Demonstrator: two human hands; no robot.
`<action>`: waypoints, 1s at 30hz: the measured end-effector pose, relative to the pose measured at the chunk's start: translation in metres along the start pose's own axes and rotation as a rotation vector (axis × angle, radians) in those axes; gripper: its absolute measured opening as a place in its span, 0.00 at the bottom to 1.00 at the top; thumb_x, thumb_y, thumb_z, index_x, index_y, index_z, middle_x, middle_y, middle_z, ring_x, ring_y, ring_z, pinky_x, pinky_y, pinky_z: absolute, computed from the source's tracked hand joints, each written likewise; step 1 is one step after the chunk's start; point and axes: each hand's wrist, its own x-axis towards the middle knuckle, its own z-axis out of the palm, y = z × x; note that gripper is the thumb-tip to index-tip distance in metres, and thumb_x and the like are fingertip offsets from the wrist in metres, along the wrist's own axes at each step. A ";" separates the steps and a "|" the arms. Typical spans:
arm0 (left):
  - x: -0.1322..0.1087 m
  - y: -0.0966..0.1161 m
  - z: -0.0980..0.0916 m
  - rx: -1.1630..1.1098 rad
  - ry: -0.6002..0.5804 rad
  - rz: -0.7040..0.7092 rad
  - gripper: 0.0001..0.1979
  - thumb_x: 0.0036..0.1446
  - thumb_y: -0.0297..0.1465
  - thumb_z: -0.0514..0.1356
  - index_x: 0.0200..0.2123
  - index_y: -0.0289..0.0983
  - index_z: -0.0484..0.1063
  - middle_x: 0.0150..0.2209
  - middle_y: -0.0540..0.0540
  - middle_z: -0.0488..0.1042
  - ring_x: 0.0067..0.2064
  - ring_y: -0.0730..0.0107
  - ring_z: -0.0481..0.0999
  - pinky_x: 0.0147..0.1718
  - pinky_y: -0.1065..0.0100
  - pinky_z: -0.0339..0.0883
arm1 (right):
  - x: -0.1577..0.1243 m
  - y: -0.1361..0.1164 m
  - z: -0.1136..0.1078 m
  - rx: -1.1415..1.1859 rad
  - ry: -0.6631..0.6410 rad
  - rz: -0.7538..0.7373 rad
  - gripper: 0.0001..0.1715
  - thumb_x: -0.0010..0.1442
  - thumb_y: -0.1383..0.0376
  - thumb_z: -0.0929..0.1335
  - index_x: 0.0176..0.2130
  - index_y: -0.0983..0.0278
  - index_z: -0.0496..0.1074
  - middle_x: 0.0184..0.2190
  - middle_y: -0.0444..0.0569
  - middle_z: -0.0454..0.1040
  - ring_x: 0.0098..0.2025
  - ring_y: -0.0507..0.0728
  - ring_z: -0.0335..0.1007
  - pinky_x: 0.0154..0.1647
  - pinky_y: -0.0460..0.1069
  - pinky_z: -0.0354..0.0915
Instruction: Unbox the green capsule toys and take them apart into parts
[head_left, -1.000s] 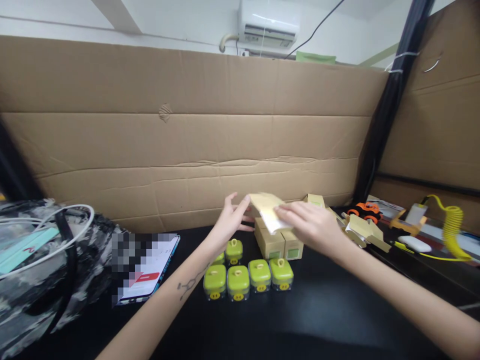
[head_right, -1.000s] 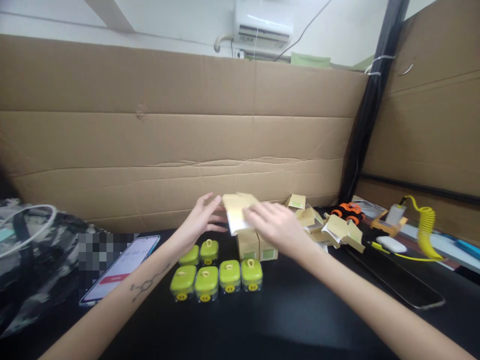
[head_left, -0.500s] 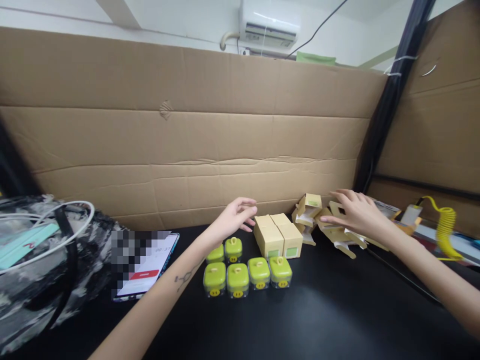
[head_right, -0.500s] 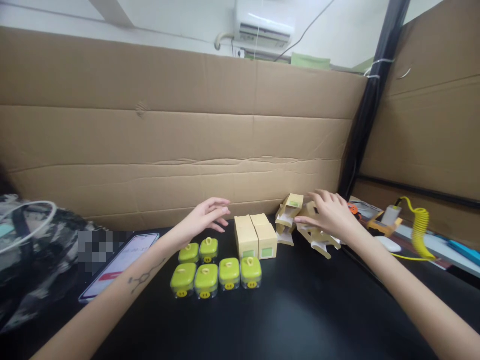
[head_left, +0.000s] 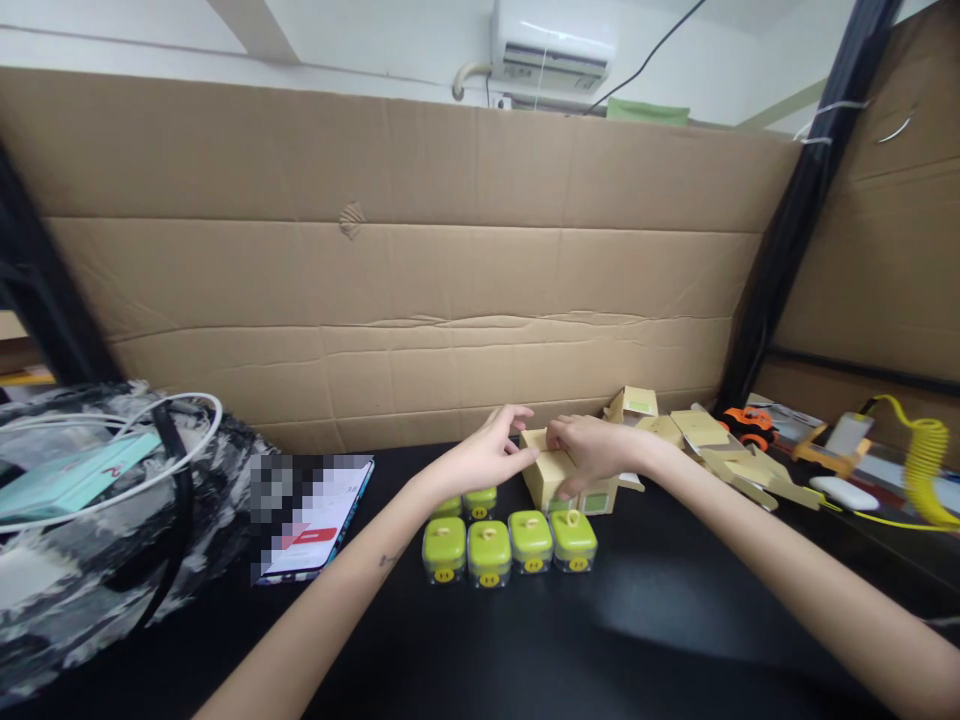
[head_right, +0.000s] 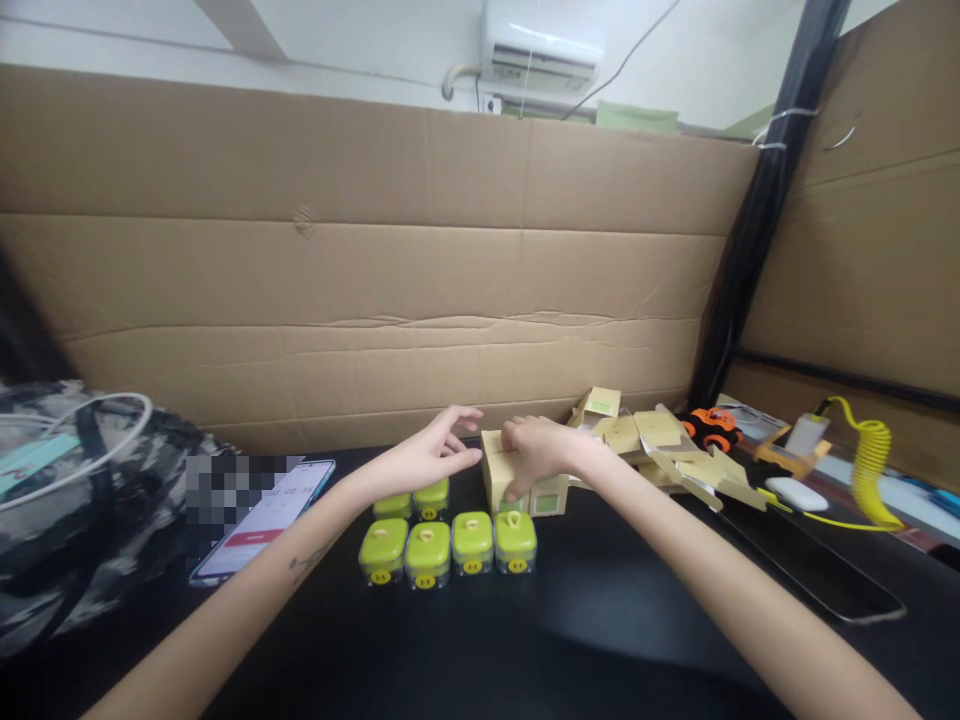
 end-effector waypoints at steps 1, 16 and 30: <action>-0.001 0.000 0.000 0.020 -0.008 0.008 0.22 0.52 0.33 0.60 0.50 0.39 0.61 0.49 0.41 0.64 0.38 0.66 0.73 0.40 0.61 0.67 | 0.002 0.000 -0.001 0.000 -0.009 0.001 0.26 0.34 0.55 0.76 0.32 0.64 0.69 0.31 0.52 0.71 0.36 0.65 0.70 0.34 0.55 0.66; -0.001 0.008 0.010 0.148 0.058 0.236 0.32 0.50 0.39 0.63 0.55 0.37 0.55 0.52 0.36 0.67 0.51 0.50 0.69 0.48 0.55 0.62 | -0.034 -0.010 -0.046 0.237 0.354 -0.165 0.29 0.53 0.58 0.70 0.52 0.59 0.61 0.45 0.49 0.69 0.47 0.60 0.67 0.44 0.52 0.65; 0.006 -0.016 0.000 0.009 0.090 0.108 0.31 0.41 0.35 0.68 0.46 0.42 0.55 0.34 0.49 0.70 0.33 0.64 0.73 0.33 0.64 0.65 | -0.029 -0.028 -0.038 0.517 0.544 -0.152 0.07 0.65 0.60 0.60 0.40 0.61 0.60 0.30 0.44 0.67 0.31 0.54 0.68 0.31 0.48 0.65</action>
